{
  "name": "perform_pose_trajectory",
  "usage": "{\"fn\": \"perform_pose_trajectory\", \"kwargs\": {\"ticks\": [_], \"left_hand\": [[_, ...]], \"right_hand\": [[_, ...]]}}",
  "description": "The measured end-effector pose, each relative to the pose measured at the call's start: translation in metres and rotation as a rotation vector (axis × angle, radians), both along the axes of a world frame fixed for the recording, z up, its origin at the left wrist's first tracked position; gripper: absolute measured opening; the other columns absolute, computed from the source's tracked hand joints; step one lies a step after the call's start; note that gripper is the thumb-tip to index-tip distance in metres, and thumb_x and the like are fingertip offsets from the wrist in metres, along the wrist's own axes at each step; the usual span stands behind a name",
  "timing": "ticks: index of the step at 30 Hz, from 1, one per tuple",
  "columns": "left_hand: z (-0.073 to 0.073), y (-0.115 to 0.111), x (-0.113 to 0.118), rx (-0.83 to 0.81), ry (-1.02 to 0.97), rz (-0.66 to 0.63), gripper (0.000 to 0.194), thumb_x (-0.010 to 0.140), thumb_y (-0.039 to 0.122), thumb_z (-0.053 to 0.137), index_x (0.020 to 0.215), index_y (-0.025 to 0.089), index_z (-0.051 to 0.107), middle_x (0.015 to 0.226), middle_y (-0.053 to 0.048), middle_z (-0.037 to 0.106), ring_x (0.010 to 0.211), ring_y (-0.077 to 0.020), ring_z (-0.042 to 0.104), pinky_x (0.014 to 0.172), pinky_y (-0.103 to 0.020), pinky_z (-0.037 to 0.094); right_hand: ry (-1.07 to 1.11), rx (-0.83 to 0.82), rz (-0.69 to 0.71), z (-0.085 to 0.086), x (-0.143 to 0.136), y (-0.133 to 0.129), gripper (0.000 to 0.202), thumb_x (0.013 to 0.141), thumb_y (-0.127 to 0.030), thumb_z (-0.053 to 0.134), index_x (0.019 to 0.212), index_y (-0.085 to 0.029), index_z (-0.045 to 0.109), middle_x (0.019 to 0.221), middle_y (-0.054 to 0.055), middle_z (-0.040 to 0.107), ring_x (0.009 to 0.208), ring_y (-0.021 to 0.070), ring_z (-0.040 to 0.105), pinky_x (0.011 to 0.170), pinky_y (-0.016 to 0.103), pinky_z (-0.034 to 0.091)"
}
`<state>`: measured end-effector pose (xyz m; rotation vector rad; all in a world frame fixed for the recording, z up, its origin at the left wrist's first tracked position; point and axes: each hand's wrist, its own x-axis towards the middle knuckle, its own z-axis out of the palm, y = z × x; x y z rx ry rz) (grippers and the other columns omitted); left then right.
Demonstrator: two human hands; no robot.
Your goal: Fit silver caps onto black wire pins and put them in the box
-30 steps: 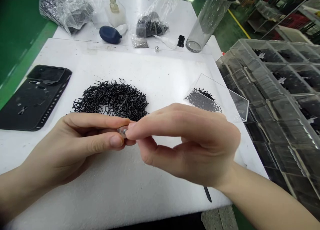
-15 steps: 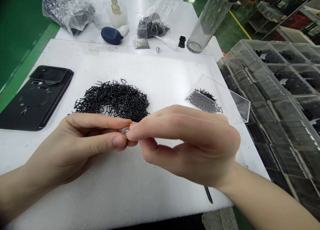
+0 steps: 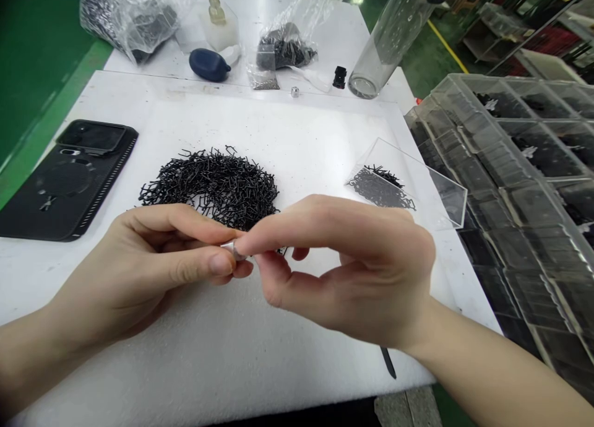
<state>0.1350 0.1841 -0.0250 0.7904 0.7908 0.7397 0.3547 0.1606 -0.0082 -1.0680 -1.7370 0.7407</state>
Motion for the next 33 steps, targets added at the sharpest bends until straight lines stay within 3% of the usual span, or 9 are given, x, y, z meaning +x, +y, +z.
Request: {"fn": "perform_pose_trajectory", "kwargs": {"ticks": [7, 14, 25, 33], "left_hand": [[-0.001, 0.001, 0.002, 0.017, -0.001, 0.015, 0.025, 0.071, 0.039, 0.118, 0.082, 0.034, 0.095, 0.084, 0.005, 0.092, 0.078, -0.0121, 0.089, 0.080, -0.012, 0.074], [-0.004, 0.002, 0.001, 0.031, -0.011, 0.010, 0.024, 0.074, 0.038, 0.117, 0.084, 0.034, 0.096, 0.085, 0.005, 0.092, 0.079, -0.0109, 0.089, 0.080, -0.010, 0.073], [-0.001, 0.001, 0.001, 0.043, 0.015, 0.031, 0.026, 0.070, 0.038, 0.118, 0.081, 0.033, 0.096, 0.079, 0.002, 0.090, 0.081, -0.0155, 0.091, 0.079, -0.012, 0.073], [0.000, 0.001, 0.000, 0.057, -0.003, 0.030, 0.026, 0.071, 0.038, 0.118, 0.084, 0.033, 0.095, 0.075, 0.007, 0.088, 0.078, -0.0104, 0.089, 0.079, -0.009, 0.073]], "right_hand": [[0.053, 0.237, -0.052, -0.016, 0.004, 0.000, 0.043, 0.076, -0.001, 0.090, 0.103, -0.034, 0.083, 0.088, -0.006, 0.087, 0.068, 0.0204, 0.084, 0.050, 0.037, 0.066], [0.108, 0.204, -0.076, -0.022, 0.001, 0.001, 0.042, 0.079, 0.005, 0.082, 0.098, -0.033, 0.082, 0.088, -0.006, 0.085, 0.076, 0.0196, 0.086, 0.064, 0.036, 0.072], [0.142, 0.250, -0.040, -0.023, -0.001, 0.006, 0.040, 0.079, 0.004, 0.082, 0.098, -0.032, 0.083, 0.084, -0.005, 0.085, 0.072, 0.0177, 0.084, 0.056, 0.030, 0.068], [0.120, 0.223, -0.036, -0.020, 0.003, 0.003, 0.039, 0.080, 0.003, 0.084, 0.098, -0.032, 0.083, 0.088, -0.005, 0.085, 0.077, 0.0193, 0.084, 0.061, 0.035, 0.072]]}}
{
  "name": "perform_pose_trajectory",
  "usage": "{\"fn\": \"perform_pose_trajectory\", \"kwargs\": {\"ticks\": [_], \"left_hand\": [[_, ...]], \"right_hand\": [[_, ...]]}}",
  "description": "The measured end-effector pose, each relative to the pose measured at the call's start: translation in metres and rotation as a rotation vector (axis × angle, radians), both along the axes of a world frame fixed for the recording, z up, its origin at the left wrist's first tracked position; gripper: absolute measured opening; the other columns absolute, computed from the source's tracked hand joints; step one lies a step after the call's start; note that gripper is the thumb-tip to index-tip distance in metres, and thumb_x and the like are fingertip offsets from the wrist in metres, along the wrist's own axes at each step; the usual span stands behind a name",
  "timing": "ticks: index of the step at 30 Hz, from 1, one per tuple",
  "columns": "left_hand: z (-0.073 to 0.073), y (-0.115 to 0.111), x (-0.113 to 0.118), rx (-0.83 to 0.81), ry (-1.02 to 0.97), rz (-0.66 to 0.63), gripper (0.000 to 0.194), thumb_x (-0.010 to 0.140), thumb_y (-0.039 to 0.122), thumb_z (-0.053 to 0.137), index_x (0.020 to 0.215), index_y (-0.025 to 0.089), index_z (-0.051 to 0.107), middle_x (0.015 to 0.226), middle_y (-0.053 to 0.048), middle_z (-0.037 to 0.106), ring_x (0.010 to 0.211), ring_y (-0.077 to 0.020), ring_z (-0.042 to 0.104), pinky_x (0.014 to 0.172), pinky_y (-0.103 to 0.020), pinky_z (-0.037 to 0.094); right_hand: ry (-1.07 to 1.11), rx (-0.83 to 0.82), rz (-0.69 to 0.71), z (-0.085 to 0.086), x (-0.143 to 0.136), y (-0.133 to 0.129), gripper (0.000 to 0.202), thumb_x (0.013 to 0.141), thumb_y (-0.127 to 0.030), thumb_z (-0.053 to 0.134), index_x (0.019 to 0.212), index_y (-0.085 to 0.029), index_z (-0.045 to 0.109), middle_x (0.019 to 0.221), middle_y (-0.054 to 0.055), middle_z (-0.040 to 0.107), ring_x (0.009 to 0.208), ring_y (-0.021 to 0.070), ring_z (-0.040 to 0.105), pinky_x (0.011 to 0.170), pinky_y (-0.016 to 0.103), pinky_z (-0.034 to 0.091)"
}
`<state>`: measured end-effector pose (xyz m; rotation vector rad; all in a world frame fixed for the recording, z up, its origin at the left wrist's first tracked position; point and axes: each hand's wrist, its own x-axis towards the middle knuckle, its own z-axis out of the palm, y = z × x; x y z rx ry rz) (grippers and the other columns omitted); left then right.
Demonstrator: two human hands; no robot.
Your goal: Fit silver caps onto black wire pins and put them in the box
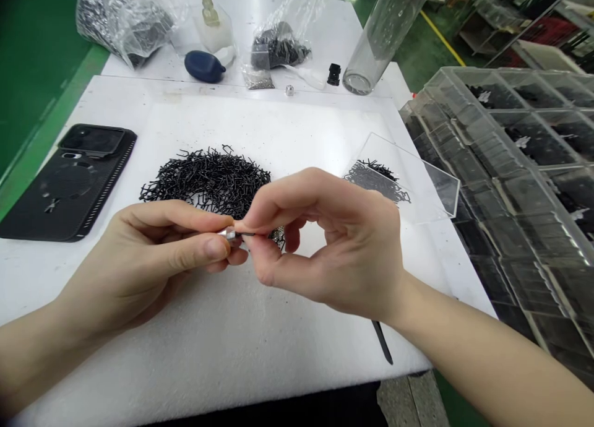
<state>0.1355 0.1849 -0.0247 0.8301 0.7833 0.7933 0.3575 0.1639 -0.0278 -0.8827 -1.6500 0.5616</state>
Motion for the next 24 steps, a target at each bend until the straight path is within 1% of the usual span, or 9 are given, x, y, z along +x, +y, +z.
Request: {"fn": "perform_pose_trajectory", "kwargs": {"ticks": [4, 7, 10, 12, 14, 17, 20, 22, 24], "left_hand": [[0.0001, 0.0013, 0.0006, 0.013, -0.003, -0.010, 0.023, 0.077, 0.034, 0.116, 0.087, 0.033, 0.095, 0.080, 0.008, 0.090, 0.082, -0.0101, 0.090, 0.082, -0.009, 0.073], [-0.0001, 0.0014, 0.0012, 0.012, -0.007, -0.011, 0.023, 0.077, 0.032, 0.115, 0.089, 0.031, 0.095, 0.085, 0.007, 0.092, 0.082, -0.0090, 0.090, 0.077, -0.007, 0.071], [-0.0002, 0.0009, 0.0019, 0.012, -0.011, -0.027, 0.023, 0.079, 0.030, 0.114, 0.091, 0.029, 0.095, 0.086, 0.007, 0.092, 0.082, -0.0091, 0.090, 0.072, -0.005, 0.069], [-0.0008, 0.0007, 0.0018, 0.011, -0.022, -0.040, 0.021, 0.082, 0.029, 0.113, 0.092, 0.028, 0.094, 0.087, 0.007, 0.092, 0.085, -0.0098, 0.091, 0.073, -0.005, 0.070], [-0.0022, 0.0006, 0.0013, 0.014, -0.046, -0.041, 0.020, 0.085, 0.025, 0.111, 0.096, 0.028, 0.094, 0.089, 0.007, 0.093, 0.086, -0.0100, 0.091, 0.075, -0.006, 0.071], [-0.0051, 0.0008, 0.0002, 0.044, -0.098, -0.039, 0.019, 0.091, 0.016, 0.105, 0.103, 0.026, 0.094, 0.092, 0.005, 0.093, 0.085, -0.0100, 0.091, 0.078, -0.009, 0.073], [-0.0073, 0.0012, 0.0007, 0.073, -0.123, -0.040, 0.021, 0.095, 0.010, 0.099, 0.108, 0.025, 0.093, 0.096, 0.004, 0.094, 0.085, -0.0098, 0.091, 0.077, -0.010, 0.074], [-0.0076, 0.0018, 0.0022, 0.095, -0.122, -0.038, 0.023, 0.097, 0.009, 0.097, 0.112, 0.026, 0.092, 0.097, 0.004, 0.094, 0.085, -0.0099, 0.090, 0.074, -0.010, 0.073], [-0.0067, 0.0018, 0.0037, 0.138, -0.098, -0.024, 0.026, 0.098, 0.010, 0.096, 0.114, 0.030, 0.093, 0.098, 0.006, 0.093, 0.083, -0.0102, 0.089, 0.070, -0.010, 0.072]], "right_hand": [[0.011, -0.008, -0.016, -0.0005, 0.0011, 0.0011, 0.037, 0.081, 0.001, 0.084, 0.096, -0.033, 0.083, 0.088, -0.005, 0.085, 0.075, 0.0189, 0.083, 0.062, 0.036, 0.071], [0.017, 0.021, -0.031, -0.0014, 0.0004, 0.0010, 0.038, 0.080, 0.002, 0.083, 0.096, -0.032, 0.083, 0.087, -0.004, 0.085, 0.074, 0.0180, 0.082, 0.061, 0.034, 0.070], [0.007, 0.006, -0.013, -0.0015, -0.0003, 0.0001, 0.042, 0.078, 0.004, 0.083, 0.100, -0.031, 0.082, 0.090, -0.004, 0.086, 0.075, 0.0178, 0.082, 0.062, 0.034, 0.069], [0.001, -0.009, -0.003, -0.0018, -0.0001, 0.0005, 0.044, 0.077, 0.005, 0.082, 0.102, -0.031, 0.082, 0.092, -0.004, 0.086, 0.076, 0.0177, 0.082, 0.061, 0.035, 0.069], [0.000, 0.024, -0.002, -0.0033, 0.0006, 0.0024, 0.042, 0.077, 0.003, 0.083, 0.102, -0.030, 0.082, 0.091, -0.004, 0.086, 0.074, 0.0177, 0.081, 0.058, 0.035, 0.068], [0.012, 0.091, -0.009, -0.0073, 0.0013, 0.0068, 0.037, 0.075, -0.001, 0.087, 0.099, -0.029, 0.083, 0.089, -0.004, 0.085, 0.071, 0.0189, 0.081, 0.052, 0.036, 0.066], [0.034, 0.105, -0.006, -0.0093, 0.0008, 0.0094, 0.040, 0.073, 0.002, 0.087, 0.098, -0.029, 0.084, 0.088, -0.004, 0.085, 0.068, 0.0193, 0.081, 0.048, 0.035, 0.064], [0.058, 0.094, -0.007, -0.0079, 0.0009, 0.0093, 0.042, 0.073, 0.003, 0.088, 0.099, -0.029, 0.085, 0.089, -0.004, 0.085, 0.068, 0.0183, 0.081, 0.046, 0.033, 0.062], [0.102, 0.043, -0.013, -0.0047, 0.0022, 0.0087, 0.041, 0.074, 0.001, 0.092, 0.101, -0.028, 0.085, 0.093, -0.003, 0.085, 0.073, 0.0186, 0.084, 0.047, 0.031, 0.062]]}}
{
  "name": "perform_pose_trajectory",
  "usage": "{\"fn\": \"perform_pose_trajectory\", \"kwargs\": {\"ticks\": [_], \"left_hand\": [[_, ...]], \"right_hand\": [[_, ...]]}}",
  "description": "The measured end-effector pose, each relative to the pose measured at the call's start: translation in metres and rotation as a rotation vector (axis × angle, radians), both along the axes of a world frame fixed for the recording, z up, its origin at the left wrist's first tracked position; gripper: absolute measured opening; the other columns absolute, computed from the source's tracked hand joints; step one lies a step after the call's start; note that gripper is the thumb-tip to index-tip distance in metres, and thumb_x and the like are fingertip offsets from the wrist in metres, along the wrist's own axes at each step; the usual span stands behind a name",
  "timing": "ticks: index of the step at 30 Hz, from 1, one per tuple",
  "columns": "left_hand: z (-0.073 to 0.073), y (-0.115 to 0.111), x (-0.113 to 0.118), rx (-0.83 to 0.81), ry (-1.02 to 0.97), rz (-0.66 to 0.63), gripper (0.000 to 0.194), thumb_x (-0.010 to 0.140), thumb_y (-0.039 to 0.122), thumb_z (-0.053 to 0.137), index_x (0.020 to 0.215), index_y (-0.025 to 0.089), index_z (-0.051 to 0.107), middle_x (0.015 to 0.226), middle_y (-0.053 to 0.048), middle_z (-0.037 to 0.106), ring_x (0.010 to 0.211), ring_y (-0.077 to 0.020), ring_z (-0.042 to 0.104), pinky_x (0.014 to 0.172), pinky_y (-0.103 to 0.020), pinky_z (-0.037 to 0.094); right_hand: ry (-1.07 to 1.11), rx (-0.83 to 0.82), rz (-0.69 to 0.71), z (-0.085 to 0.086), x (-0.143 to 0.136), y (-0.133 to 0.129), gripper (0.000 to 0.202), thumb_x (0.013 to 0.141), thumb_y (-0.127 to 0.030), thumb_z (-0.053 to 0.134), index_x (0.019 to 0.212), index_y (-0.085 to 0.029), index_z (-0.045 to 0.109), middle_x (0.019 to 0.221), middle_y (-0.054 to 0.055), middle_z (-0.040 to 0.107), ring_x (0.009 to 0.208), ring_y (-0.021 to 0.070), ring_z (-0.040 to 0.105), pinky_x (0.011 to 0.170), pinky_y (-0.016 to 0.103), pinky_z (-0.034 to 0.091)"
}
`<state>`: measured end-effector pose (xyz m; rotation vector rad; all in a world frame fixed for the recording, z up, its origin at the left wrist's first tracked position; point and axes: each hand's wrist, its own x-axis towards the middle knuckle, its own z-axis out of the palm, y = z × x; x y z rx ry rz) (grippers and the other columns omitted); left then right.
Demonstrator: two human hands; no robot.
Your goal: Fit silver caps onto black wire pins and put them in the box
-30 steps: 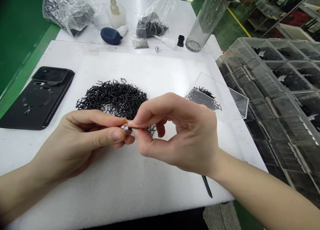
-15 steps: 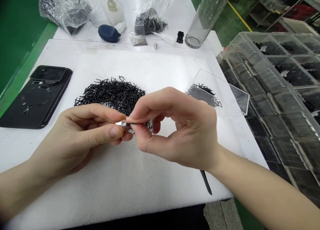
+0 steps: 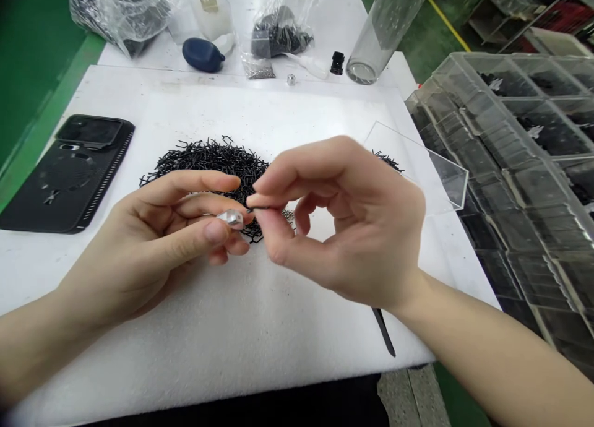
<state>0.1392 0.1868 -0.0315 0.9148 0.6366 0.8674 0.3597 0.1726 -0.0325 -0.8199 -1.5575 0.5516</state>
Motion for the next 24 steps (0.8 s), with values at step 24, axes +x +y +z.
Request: {"fn": "perform_pose_trajectory", "kwargs": {"ticks": [24], "left_hand": [[-0.003, -0.021, -0.011, 1.017, 0.562, 0.198, 0.031, 0.116, 0.025, 0.076, 0.146, 0.023, 0.084, 0.114, -0.005, 0.071, 0.096, -0.0128, 0.064, 0.071, -0.026, 0.056]], "right_hand": [[-0.026, -0.024, -0.043, 0.001, 0.009, 0.002, 0.031, 0.085, -0.003, 0.089, 0.101, -0.028, 0.082, 0.098, -0.006, 0.086, 0.084, 0.0150, 0.088, 0.067, 0.026, 0.070]]}}
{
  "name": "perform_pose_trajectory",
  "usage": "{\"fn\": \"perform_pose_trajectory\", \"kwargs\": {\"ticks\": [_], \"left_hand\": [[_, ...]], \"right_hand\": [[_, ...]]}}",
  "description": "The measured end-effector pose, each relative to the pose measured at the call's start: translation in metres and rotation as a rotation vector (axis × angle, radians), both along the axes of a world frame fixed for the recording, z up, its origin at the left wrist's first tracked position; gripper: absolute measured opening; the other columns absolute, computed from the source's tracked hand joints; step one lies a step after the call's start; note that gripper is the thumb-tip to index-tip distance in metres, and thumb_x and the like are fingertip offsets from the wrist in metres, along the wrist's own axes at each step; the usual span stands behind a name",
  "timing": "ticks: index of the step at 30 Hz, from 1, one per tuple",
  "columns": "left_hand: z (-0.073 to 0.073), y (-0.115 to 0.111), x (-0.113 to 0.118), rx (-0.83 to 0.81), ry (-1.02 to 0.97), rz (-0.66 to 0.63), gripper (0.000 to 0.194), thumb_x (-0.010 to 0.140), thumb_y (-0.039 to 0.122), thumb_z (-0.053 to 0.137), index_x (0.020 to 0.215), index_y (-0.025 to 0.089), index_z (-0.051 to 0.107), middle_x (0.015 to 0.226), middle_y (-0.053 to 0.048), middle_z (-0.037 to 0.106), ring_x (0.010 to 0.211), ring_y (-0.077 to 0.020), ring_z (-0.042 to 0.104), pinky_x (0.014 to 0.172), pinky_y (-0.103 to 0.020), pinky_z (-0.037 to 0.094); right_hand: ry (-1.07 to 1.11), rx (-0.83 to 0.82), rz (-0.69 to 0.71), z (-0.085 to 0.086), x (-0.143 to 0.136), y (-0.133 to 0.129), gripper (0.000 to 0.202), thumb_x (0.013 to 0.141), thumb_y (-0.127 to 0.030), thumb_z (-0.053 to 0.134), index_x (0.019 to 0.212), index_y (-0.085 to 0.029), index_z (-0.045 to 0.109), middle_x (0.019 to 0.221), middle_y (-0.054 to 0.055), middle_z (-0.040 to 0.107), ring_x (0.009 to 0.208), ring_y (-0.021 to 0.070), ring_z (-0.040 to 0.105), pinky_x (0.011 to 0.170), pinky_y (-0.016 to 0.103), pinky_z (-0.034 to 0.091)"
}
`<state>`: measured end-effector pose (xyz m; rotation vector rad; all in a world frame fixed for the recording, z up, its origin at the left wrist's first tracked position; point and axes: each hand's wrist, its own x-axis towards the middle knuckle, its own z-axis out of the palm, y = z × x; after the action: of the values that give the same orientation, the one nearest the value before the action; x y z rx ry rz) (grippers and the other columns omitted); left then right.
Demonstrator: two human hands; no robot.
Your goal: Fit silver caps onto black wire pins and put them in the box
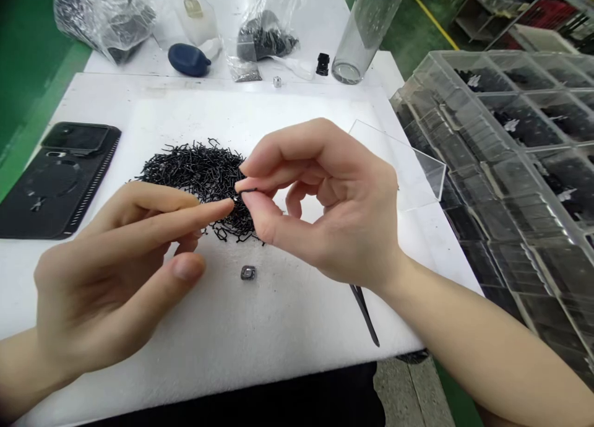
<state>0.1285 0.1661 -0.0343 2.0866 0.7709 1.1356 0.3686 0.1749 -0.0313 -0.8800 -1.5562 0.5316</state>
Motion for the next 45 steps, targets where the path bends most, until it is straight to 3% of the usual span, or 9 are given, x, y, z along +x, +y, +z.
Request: {"fn": "perform_pose_trajectory", "kwargs": {"ticks": [5, 8, 14, 23, 28, 35, 41, 45], "left_hand": [[-0.002, 0.000, -0.004, -0.079, -0.065, -0.133, 0.046, 0.122, 0.035, 0.066, 0.168, 0.037, 0.071, 0.126, -0.005, 0.066, 0.109, -0.0161, 0.062, 0.077, -0.027, 0.061], [-0.001, 0.000, -0.007, -0.125, -0.041, -0.178, 0.050, 0.124, 0.037, 0.061, 0.174, 0.039, 0.065, 0.131, -0.007, 0.067, 0.116, -0.0191, 0.063, 0.084, -0.029, 0.067], [0.000, 0.002, -0.011, -0.163, -0.016, -0.193, 0.053, 0.119, 0.039, 0.069, 0.172, 0.041, 0.067, 0.132, -0.007, 0.071, 0.114, -0.0211, 0.065, 0.082, -0.029, 0.069], [-0.002, 0.002, -0.008, -0.248, -0.052, -0.197, 0.053, 0.120, 0.026, 0.064, 0.168, 0.048, 0.069, 0.132, -0.006, 0.074, 0.110, -0.0198, 0.067, 0.079, -0.028, 0.067], [-0.001, 0.001, -0.013, -0.263, 0.026, -0.155, 0.050, 0.122, 0.031, 0.064, 0.169, 0.048, 0.067, 0.132, -0.006, 0.076, 0.115, -0.0213, 0.070, 0.093, -0.033, 0.069], [-0.002, 0.005, -0.010, -0.245, -0.021, -0.202, 0.058, 0.120, 0.020, 0.062, 0.169, 0.050, 0.067, 0.134, -0.004, 0.076, 0.121, -0.0201, 0.071, 0.112, -0.036, 0.067], [0.000, 0.005, -0.009, -0.264, 0.007, -0.201, 0.058, 0.119, 0.022, 0.063, 0.169, 0.051, 0.067, 0.135, -0.006, 0.076, 0.116, -0.0218, 0.071, 0.092, -0.034, 0.071], [-0.002, 0.003, -0.006, -0.274, -0.044, -0.229, 0.070, 0.112, 0.018, 0.073, 0.172, 0.052, 0.064, 0.139, -0.006, 0.069, 0.112, -0.0210, 0.068, 0.077, -0.030, 0.069]], "right_hand": [[-0.001, -0.027, -0.001, 0.000, 0.000, 0.000, 0.035, 0.084, -0.004, 0.093, 0.105, -0.030, 0.084, 0.097, -0.006, 0.086, 0.085, 0.0182, 0.089, 0.059, 0.029, 0.068], [0.008, -0.041, 0.001, 0.001, 0.001, -0.001, 0.035, 0.085, -0.003, 0.093, 0.106, -0.030, 0.085, 0.098, -0.006, 0.086, 0.085, 0.0175, 0.088, 0.059, 0.030, 0.067], [0.021, -0.056, 0.035, 0.000, 0.001, -0.001, 0.039, 0.082, 0.000, 0.095, 0.106, -0.030, 0.085, 0.098, -0.005, 0.087, 0.085, 0.0179, 0.088, 0.060, 0.030, 0.068], [0.008, -0.082, 0.051, 0.005, 0.002, 0.000, 0.041, 0.081, 0.004, 0.090, 0.103, -0.030, 0.086, 0.094, -0.003, 0.087, 0.080, 0.0183, 0.087, 0.052, 0.030, 0.066], [0.010, -0.095, 0.058, 0.008, 0.004, 0.000, 0.040, 0.077, 0.004, 0.094, 0.097, -0.029, 0.085, 0.092, -0.003, 0.087, 0.078, 0.0187, 0.086, 0.051, 0.028, 0.066], [0.050, -0.088, 0.083, 0.007, 0.005, 0.002, 0.038, 0.075, 0.007, 0.092, 0.097, -0.024, 0.086, 0.089, -0.004, 0.086, 0.076, 0.0154, 0.085, 0.050, 0.024, 0.064], [0.034, -0.101, 0.069, 0.008, 0.005, 0.001, 0.036, 0.078, 0.004, 0.091, 0.096, -0.027, 0.086, 0.089, -0.006, 0.086, 0.076, 0.0169, 0.086, 0.049, 0.027, 0.065], [0.010, -0.063, 0.005, 0.005, 0.006, 0.000, 0.035, 0.080, -0.002, 0.091, 0.098, -0.031, 0.086, 0.091, -0.006, 0.086, 0.079, 0.0190, 0.086, 0.051, 0.031, 0.065]]}}
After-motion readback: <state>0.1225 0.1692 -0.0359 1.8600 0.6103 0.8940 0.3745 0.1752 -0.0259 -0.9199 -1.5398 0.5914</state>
